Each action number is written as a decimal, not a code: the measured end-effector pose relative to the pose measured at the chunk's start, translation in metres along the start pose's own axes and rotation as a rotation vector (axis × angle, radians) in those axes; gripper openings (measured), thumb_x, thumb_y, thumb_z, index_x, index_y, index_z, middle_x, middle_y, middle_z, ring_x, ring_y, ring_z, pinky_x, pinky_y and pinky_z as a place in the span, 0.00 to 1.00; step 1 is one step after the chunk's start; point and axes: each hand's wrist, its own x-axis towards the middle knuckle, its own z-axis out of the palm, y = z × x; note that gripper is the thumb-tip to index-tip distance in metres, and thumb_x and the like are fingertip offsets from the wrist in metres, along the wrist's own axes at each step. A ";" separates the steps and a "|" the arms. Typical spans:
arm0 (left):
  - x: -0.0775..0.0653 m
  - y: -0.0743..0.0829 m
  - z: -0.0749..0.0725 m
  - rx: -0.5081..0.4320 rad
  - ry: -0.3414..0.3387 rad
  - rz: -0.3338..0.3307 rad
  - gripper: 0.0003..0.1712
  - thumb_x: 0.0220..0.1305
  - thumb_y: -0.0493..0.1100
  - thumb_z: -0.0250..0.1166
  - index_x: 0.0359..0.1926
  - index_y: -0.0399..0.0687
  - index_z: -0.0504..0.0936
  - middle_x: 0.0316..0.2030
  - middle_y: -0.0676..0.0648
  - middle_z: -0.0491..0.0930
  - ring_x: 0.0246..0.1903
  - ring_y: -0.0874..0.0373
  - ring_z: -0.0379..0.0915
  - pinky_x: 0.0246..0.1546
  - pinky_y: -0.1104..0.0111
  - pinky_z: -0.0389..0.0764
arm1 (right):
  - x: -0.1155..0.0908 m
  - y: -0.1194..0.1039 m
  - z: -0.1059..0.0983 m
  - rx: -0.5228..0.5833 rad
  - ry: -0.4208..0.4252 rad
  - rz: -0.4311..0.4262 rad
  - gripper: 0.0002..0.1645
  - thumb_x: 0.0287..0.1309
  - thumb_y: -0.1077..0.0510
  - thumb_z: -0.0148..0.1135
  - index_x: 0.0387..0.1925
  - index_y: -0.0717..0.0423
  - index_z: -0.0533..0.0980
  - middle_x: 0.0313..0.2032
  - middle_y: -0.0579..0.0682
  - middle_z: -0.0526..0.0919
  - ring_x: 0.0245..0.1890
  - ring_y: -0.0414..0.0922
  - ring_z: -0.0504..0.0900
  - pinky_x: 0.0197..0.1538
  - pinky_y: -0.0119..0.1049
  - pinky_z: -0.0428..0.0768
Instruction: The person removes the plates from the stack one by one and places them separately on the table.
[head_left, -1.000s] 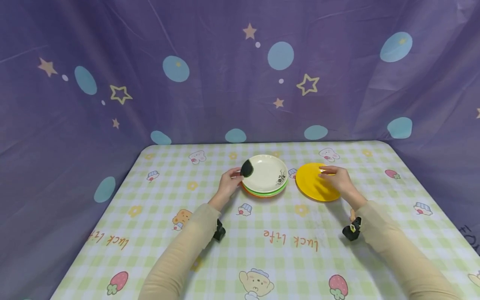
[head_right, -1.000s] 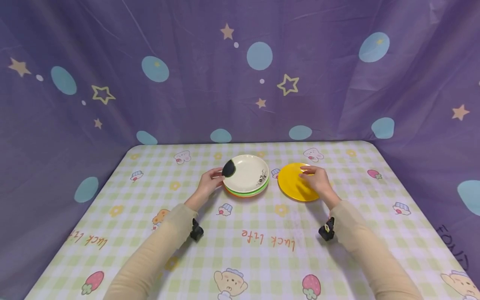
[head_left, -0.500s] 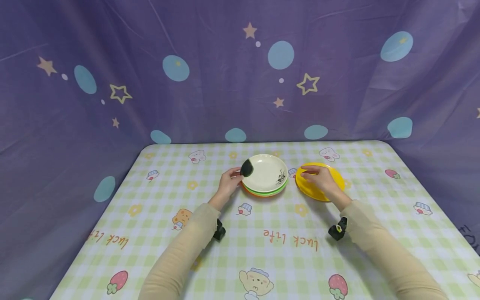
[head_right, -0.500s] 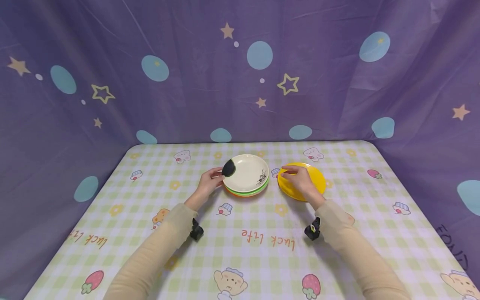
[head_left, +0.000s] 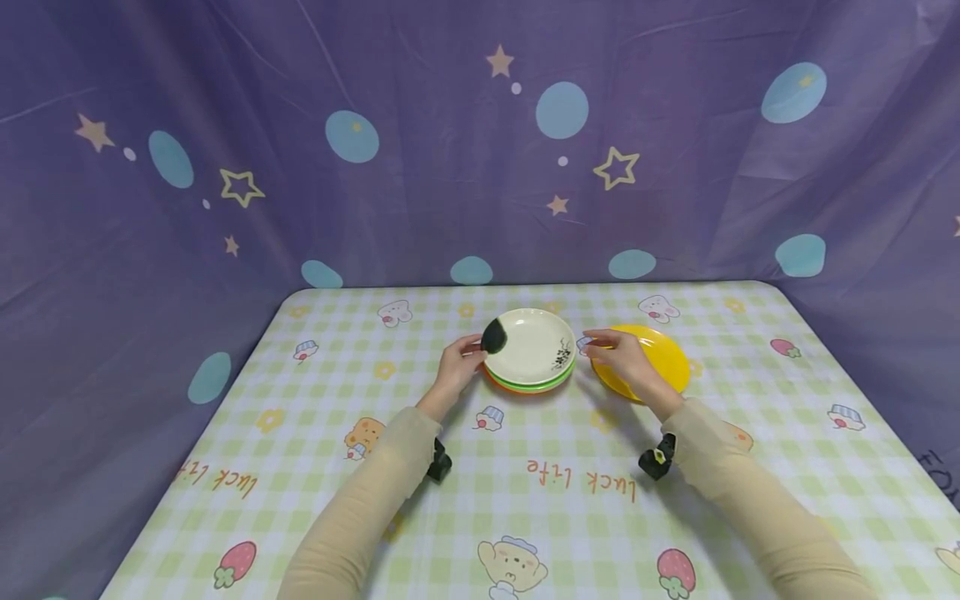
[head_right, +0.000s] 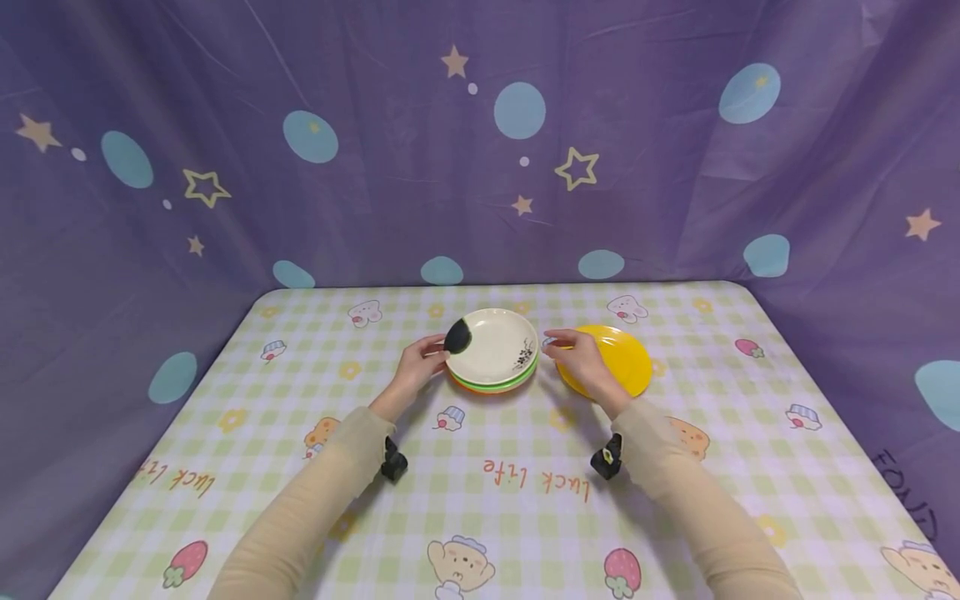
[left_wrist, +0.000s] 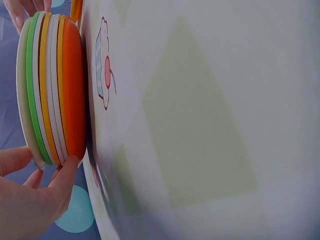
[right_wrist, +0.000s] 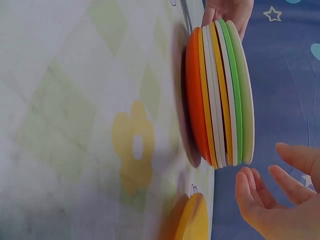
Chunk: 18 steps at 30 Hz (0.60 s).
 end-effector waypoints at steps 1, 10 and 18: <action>0.000 0.000 0.000 -0.002 0.000 0.002 0.23 0.55 0.31 0.57 0.54 0.40 0.71 0.47 0.37 0.72 0.45 0.48 0.73 0.43 0.68 0.77 | 0.000 0.000 0.001 -0.002 0.003 0.003 0.25 0.56 0.61 0.54 0.56 0.66 0.67 0.48 0.64 0.74 0.44 0.52 0.75 0.49 0.37 0.76; -0.001 0.000 0.001 -0.008 0.003 0.004 0.23 0.55 0.30 0.56 0.54 0.39 0.71 0.47 0.37 0.72 0.45 0.48 0.73 0.43 0.68 0.77 | 0.004 -0.001 0.011 0.049 0.025 0.013 0.25 0.56 0.62 0.54 0.56 0.66 0.66 0.46 0.66 0.74 0.44 0.55 0.74 0.49 0.42 0.76; 0.000 0.000 0.000 -0.015 0.002 -0.007 0.23 0.55 0.31 0.57 0.54 0.39 0.71 0.47 0.37 0.72 0.45 0.48 0.73 0.43 0.69 0.78 | 0.007 0.000 0.016 0.036 0.056 0.036 0.26 0.55 0.60 0.55 0.56 0.64 0.67 0.46 0.63 0.75 0.40 0.47 0.75 0.42 0.32 0.78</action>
